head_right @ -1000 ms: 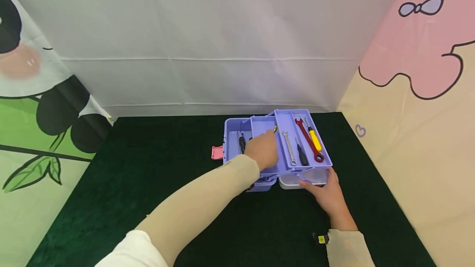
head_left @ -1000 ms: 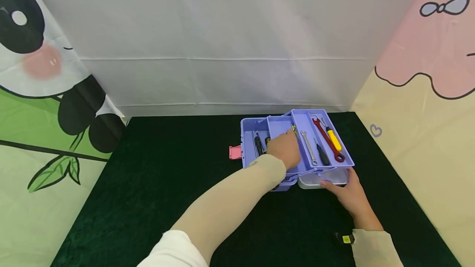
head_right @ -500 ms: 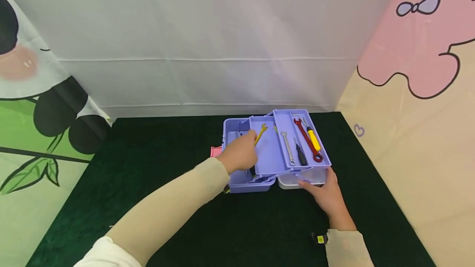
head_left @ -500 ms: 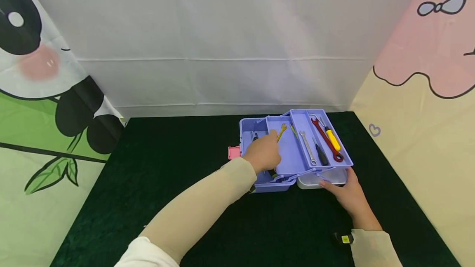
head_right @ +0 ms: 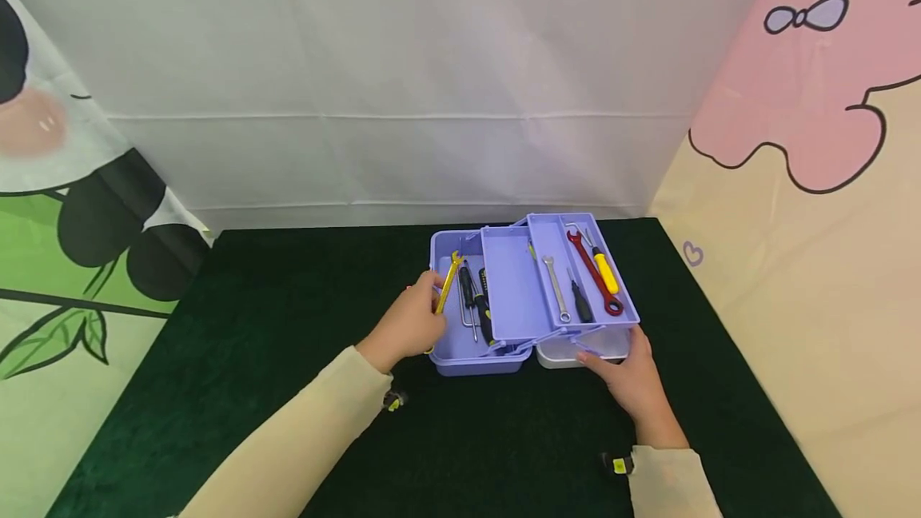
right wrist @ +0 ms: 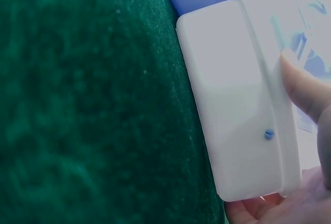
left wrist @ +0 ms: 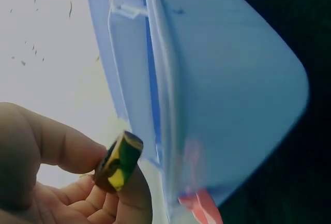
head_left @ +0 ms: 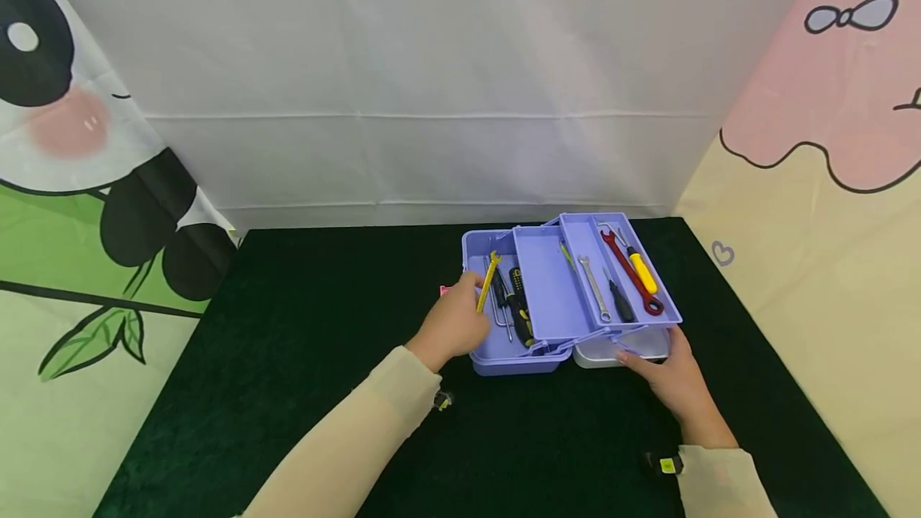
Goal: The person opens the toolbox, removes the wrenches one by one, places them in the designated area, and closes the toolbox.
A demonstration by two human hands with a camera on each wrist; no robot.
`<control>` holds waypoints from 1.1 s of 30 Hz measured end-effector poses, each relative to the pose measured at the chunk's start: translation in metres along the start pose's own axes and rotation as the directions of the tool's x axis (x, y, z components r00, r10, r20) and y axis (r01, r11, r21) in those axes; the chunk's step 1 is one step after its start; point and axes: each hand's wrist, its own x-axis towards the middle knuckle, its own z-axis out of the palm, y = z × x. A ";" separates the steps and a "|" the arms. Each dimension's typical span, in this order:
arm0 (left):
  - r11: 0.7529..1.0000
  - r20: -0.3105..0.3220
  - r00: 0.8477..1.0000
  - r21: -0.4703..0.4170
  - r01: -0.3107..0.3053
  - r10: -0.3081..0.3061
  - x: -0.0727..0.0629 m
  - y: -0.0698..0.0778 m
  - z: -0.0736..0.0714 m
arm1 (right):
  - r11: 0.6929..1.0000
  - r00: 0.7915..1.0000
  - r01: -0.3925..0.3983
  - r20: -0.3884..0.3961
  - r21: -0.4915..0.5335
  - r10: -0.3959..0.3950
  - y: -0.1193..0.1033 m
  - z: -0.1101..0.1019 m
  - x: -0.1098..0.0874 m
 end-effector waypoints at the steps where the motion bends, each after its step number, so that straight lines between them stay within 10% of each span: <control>1: 1.000 -0.009 1.000 -0.026 0.008 -0.008 -0.002 -0.005 -0.003 | 1.000 1.000 -0.001 0.001 0.001 0.001 0.000 0.000 0.000; 17: 0.982 -0.224 0.956 -0.075 0.175 -0.187 -0.002 -0.071 -0.028 | 1.000 1.000 0.002 0.000 0.009 -0.002 0.004 0.001 0.002; 33: 0.936 -0.157 0.923 -0.051 0.347 -0.351 0.024 -0.099 -0.027 | 1.000 1.000 -0.014 0.009 0.000 0.014 0.006 0.001 0.003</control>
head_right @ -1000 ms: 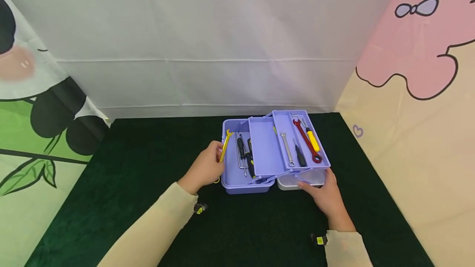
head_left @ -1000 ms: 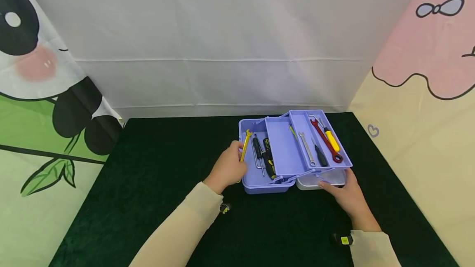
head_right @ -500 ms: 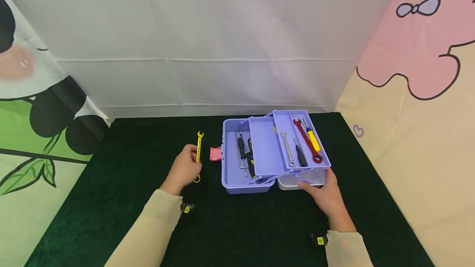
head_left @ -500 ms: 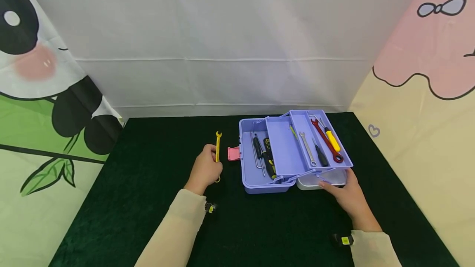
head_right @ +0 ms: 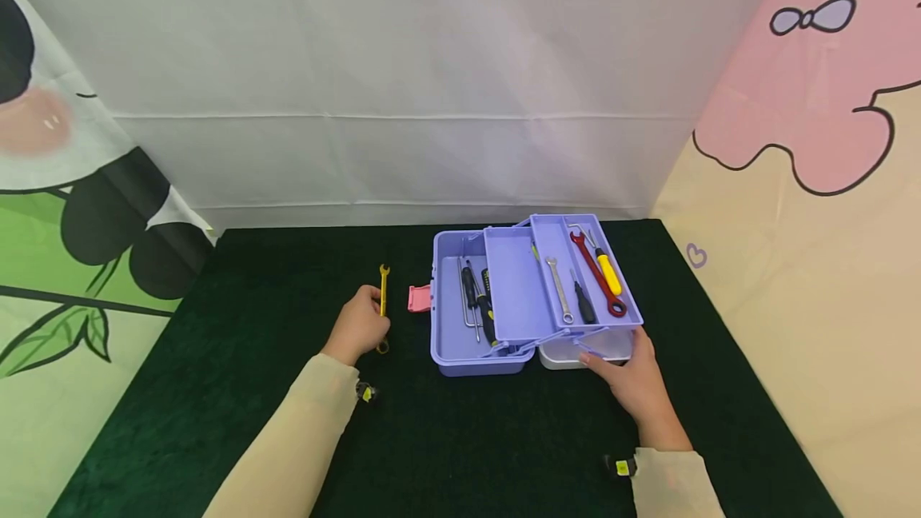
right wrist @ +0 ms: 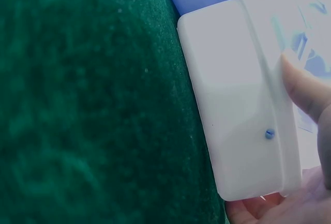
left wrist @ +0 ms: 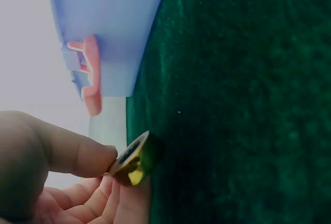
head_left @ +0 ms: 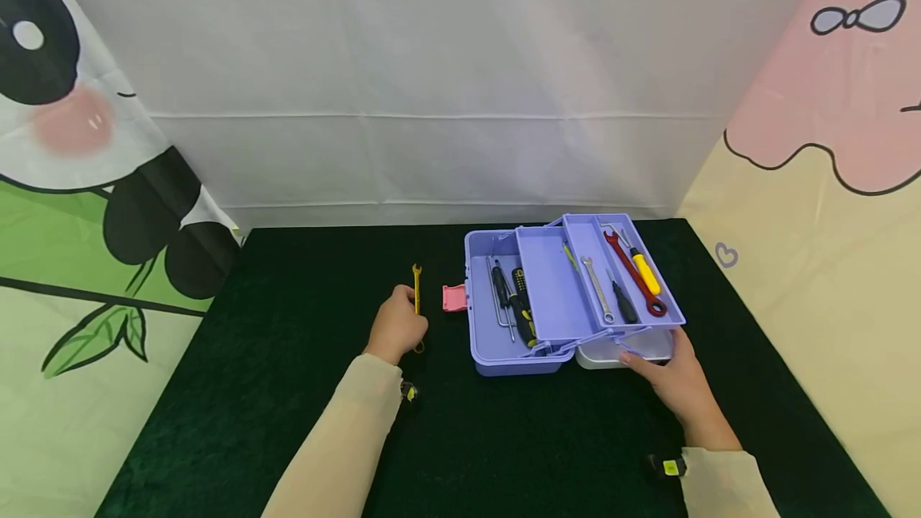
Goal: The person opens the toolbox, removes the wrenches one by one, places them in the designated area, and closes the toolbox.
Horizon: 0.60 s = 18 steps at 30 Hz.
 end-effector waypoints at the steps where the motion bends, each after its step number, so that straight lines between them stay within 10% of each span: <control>1: 1.000 0.003 1.000 0.003 0.000 0.000 0.001 0.000 0.001 | 1.000 1.000 -0.003 -0.001 -0.002 0.003 0.000 0.000 0.000; 18: 0.998 0.005 0.999 0.055 0.043 -0.043 0.019 0.005 0.010 | 1.000 1.000 0.008 -0.001 0.000 -0.008 -0.004 0.000 -0.001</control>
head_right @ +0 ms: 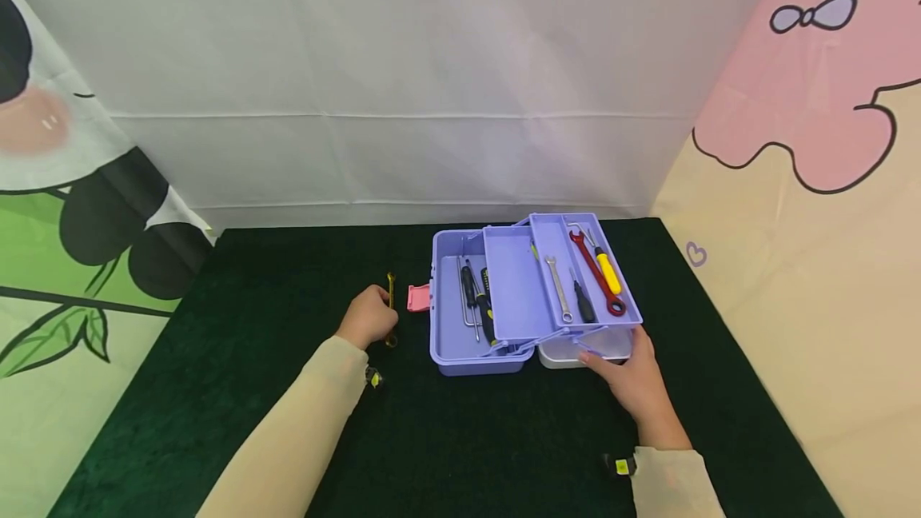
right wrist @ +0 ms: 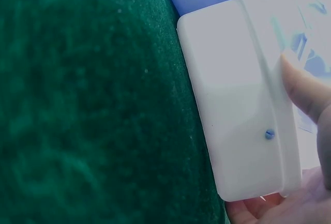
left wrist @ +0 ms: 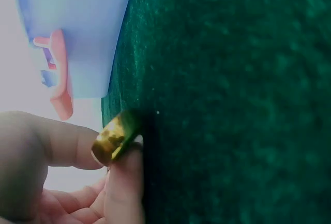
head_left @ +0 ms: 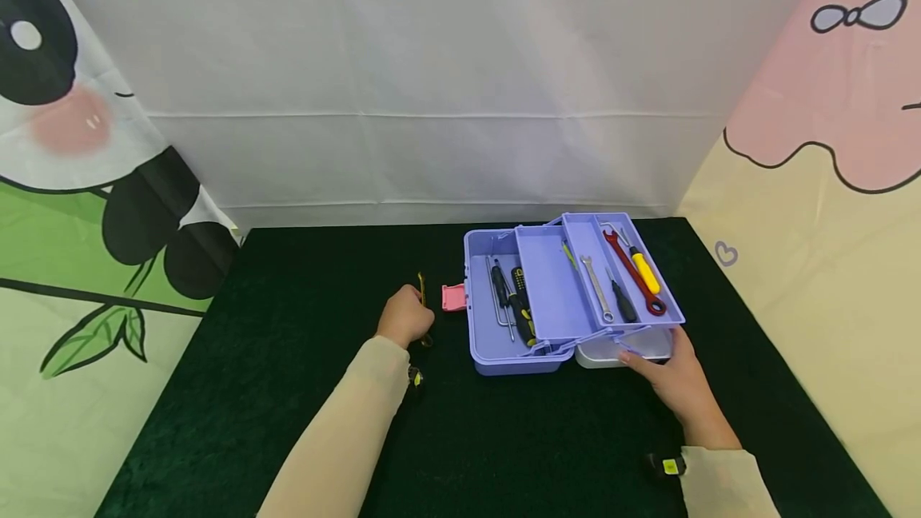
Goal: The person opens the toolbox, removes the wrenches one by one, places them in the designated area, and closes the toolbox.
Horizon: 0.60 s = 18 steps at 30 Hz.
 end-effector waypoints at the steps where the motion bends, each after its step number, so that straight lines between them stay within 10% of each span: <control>1: 1.000 0.001 1.000 0.004 0.002 -0.002 0.001 0.000 0.000 | 1.000 1.000 -0.008 0.000 -0.002 0.008 0.000 0.000 0.000; 18: 0.988 -0.040 0.999 0.155 0.008 -0.002 -0.001 0.001 -0.003 | 1.000 1.000 -0.016 -0.002 0.004 0.016 0.005 0.000 0.002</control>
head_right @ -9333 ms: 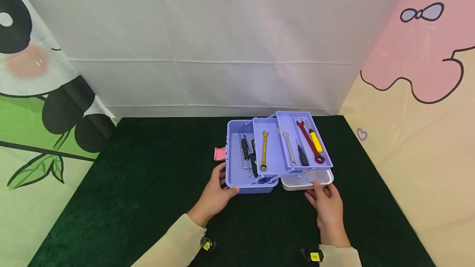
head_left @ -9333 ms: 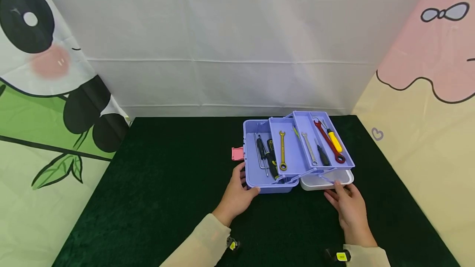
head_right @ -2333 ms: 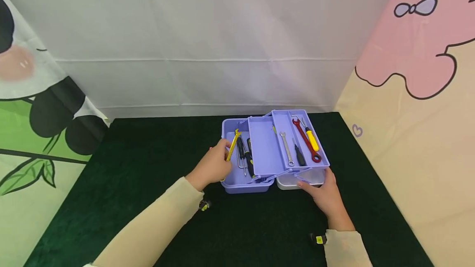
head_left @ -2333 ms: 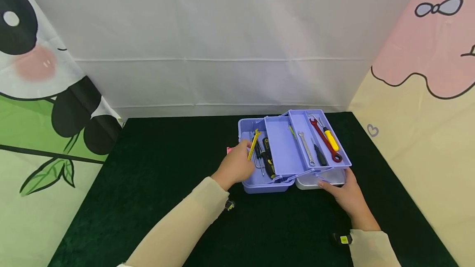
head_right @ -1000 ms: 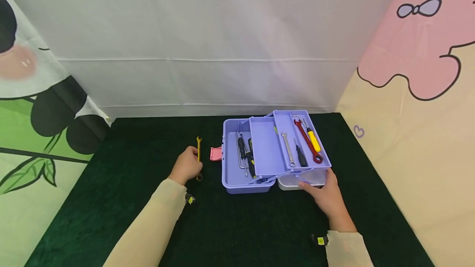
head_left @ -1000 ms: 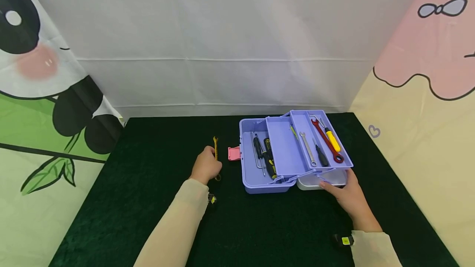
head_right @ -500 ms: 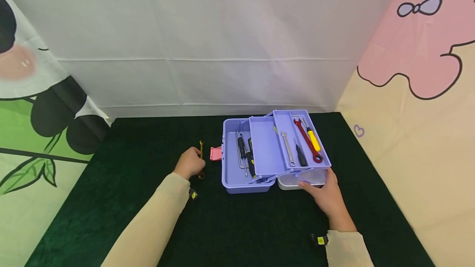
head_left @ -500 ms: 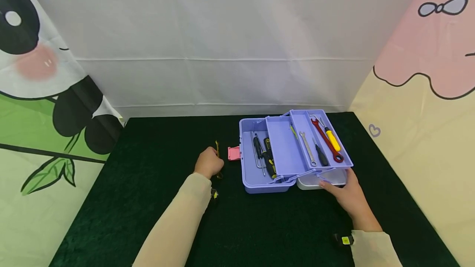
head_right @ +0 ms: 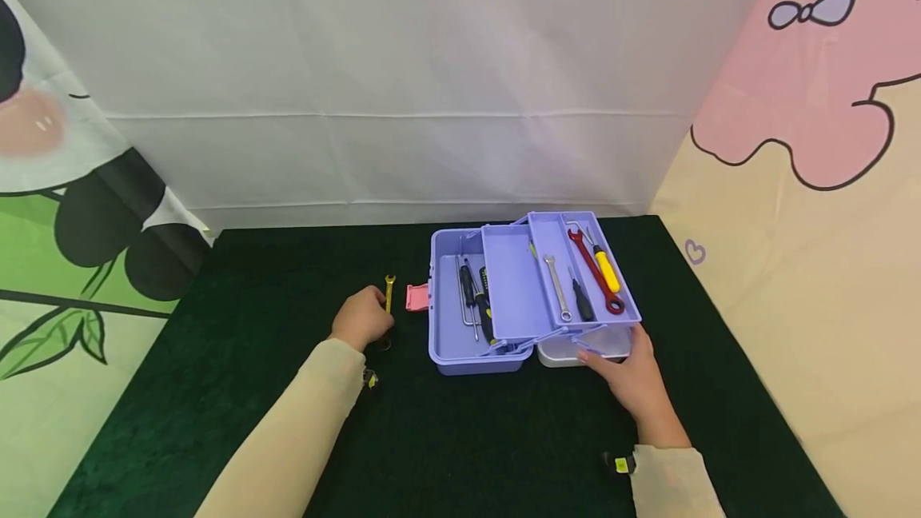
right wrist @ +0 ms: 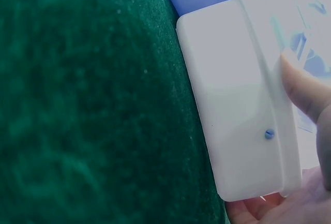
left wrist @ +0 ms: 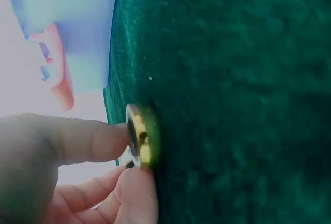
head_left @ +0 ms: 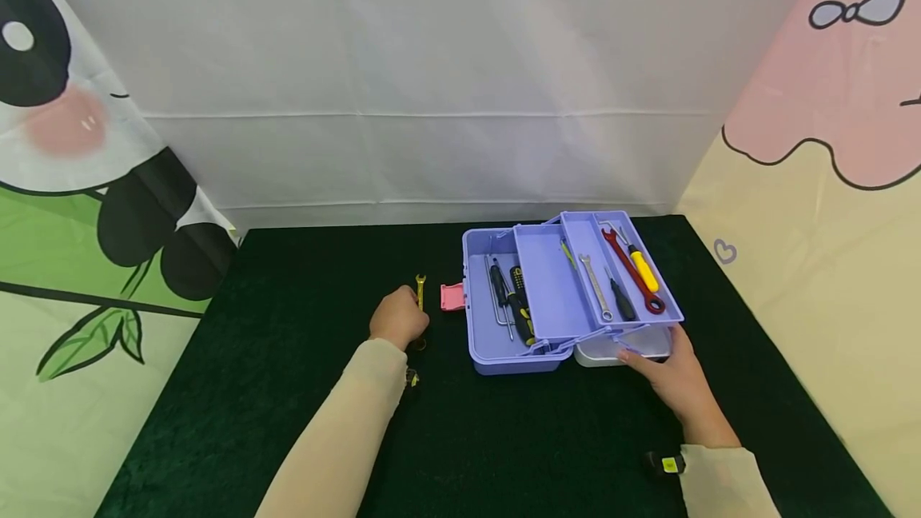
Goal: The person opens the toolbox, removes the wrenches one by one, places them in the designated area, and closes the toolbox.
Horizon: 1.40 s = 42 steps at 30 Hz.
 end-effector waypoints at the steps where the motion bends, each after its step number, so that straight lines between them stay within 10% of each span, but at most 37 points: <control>1: 1.000 0.001 1.000 -0.006 0.000 0.000 0.000 0.000 0.000 | 1.000 1.000 -0.001 0.001 0.001 0.001 0.000 0.000 0.000; 15: 0.988 -0.081 0.993 -0.116 -0.098 0.089 -0.001 -0.009 -0.020 | 1.000 1.000 0.001 -0.005 -0.004 -0.001 0.000 0.001 -0.001; 22: 0.927 -0.182 0.920 -0.082 -0.365 0.346 -0.009 0.010 -0.033 | 1.000 0.999 0.030 -0.013 0.002 -0.030 0.001 -0.001 0.000; 28: 0.812 -0.087 0.807 0.046 -0.582 0.584 -0.021 0.031 -0.038 | 1.000 1.000 0.021 -0.008 0.004 -0.021 -0.004 0.001 0.000; 33: 0.668 0.033 0.686 0.199 -0.717 0.727 -0.030 0.051 -0.036 | 0.999 1.000 -0.015 0.000 -0.037 0.015 -0.007 0.001 0.001; 38: 0.452 0.187 0.532 0.343 -0.823 0.826 -0.041 0.076 -0.026 | 0.999 1.000 -0.028 -0.002 -0.046 0.028 -0.006 0.001 -0.001; 42: 0.222 0.337 0.373 0.411 -0.884 0.864 -0.050 0.092 -0.015 | 0.998 0.999 -0.036 -0.001 -0.048 0.036 -0.006 -0.001 -0.003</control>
